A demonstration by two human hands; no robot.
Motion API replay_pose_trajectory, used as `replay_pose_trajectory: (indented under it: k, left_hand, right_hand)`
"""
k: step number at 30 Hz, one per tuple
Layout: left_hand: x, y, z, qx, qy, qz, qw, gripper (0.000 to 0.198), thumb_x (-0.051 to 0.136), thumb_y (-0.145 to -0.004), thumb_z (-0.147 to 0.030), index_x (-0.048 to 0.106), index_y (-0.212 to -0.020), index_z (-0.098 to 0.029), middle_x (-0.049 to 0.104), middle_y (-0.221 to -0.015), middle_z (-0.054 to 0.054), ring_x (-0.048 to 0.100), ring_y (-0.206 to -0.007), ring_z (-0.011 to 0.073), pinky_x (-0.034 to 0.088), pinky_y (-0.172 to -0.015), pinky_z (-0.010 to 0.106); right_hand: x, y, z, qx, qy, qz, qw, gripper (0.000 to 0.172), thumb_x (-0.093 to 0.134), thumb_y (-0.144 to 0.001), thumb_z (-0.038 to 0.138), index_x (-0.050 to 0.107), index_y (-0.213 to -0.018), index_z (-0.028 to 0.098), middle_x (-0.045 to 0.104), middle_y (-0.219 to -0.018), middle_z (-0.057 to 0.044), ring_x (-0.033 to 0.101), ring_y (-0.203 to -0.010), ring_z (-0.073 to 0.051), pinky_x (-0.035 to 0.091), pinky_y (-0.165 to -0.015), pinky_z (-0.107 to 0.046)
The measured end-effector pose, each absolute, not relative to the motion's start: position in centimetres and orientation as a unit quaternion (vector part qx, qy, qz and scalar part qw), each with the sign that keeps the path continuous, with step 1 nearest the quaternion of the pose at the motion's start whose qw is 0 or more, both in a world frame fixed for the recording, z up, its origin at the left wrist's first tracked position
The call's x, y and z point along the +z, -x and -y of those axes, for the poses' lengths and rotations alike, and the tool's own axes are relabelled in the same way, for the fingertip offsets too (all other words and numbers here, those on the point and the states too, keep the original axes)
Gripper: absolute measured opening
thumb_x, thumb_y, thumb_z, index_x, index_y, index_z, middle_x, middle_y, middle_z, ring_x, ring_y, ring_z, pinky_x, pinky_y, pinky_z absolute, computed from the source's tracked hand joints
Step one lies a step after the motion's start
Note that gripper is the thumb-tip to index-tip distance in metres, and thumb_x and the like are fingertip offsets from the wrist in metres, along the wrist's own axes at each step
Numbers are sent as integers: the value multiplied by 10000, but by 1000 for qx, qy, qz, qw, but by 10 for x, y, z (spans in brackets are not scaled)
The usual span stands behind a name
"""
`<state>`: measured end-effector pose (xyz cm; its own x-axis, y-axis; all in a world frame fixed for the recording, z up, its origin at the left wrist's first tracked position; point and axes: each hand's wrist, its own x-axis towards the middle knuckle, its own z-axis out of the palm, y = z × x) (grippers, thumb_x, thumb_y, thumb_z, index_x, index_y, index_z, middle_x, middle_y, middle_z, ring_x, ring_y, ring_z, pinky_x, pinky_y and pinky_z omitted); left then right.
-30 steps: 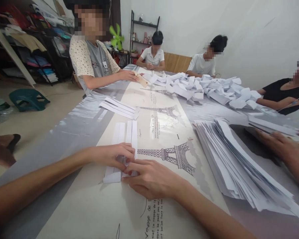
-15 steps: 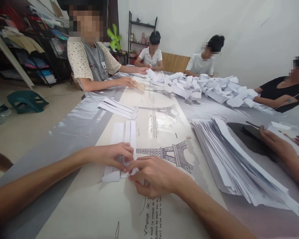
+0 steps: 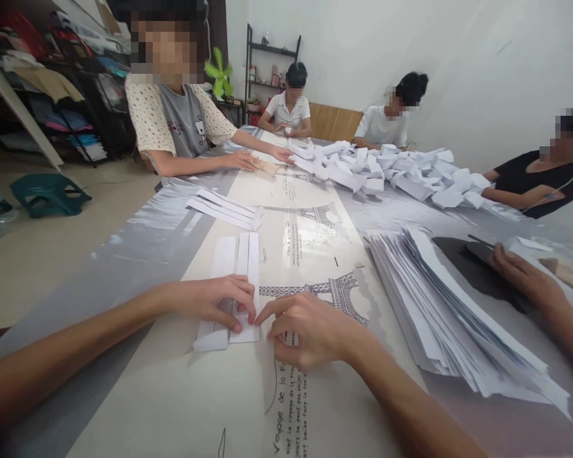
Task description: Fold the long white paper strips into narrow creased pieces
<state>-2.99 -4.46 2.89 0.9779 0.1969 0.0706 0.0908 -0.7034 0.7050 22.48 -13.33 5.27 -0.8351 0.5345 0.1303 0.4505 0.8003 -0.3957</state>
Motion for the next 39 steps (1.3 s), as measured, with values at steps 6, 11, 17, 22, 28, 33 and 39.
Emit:
replay_pose_trajectory:
  k: [6,11,17,22,28,33,39]
  left_hand:
    - [31,30,48,71,-914,-82,391,234,719,-899,-481,733,-1050,-303,572,-890,3,555,-911,193,410,-903,322]
    - [29,29,49,61,-925,-92,363,332,780,-813,-558,710,-987,-283,534,-869,-1,514,-907,205,395,-855,312]
    - [29,28,52,65,-933,-104,339,315,795,-817,-484,632,-941,-244,559,-890,-2,504,-903,203,395,-785,293]
    - [29,28,57,96,-943,-102,302,381,812,-786,-461,564,-949,-222,591,-887,-2,545,-834,186,421,-731,292]
    - [43,26,61,146,-965,-77,204,227,683,-911,-404,589,-866,-201,646,-796,12,591,-739,170,463,-738,314]
    - [64,25,64,239,-970,-45,23,218,472,-1015,-176,632,-866,-183,688,-778,44,597,-714,170,462,-713,325]
    - [74,21,72,244,-965,1,-95,238,495,-979,-124,575,-762,-180,589,-690,21,513,-622,159,399,-598,315]
  right_hand:
    - [49,-216,135,247,248,930,111,244,610,-892,149,783,-1051,210,699,-1190,-84,664,-774,-142,521,-687,-303]
    - [50,-214,137,228,255,936,87,183,619,-897,154,789,-943,205,679,-1201,-72,641,-754,-121,489,-670,-285]
    - [42,-212,134,99,248,958,105,204,571,-997,220,770,-953,233,731,-1050,-18,569,-611,-71,369,-550,-266]
    - [42,-202,144,-57,238,966,90,285,476,-975,57,706,-1062,200,676,-719,24,431,-480,-89,308,-498,-289]
    - [42,-207,140,-64,240,947,205,226,469,-994,82,631,-1107,193,651,-707,46,446,-502,-92,369,-479,-259]
    - [47,-218,127,-19,292,882,369,150,550,-995,150,623,-1119,193,645,-746,28,508,-544,-81,441,-506,-221]
    - [54,-213,128,-71,255,898,350,143,546,-987,97,644,-915,172,673,-799,-28,584,-655,-113,451,-535,-247]
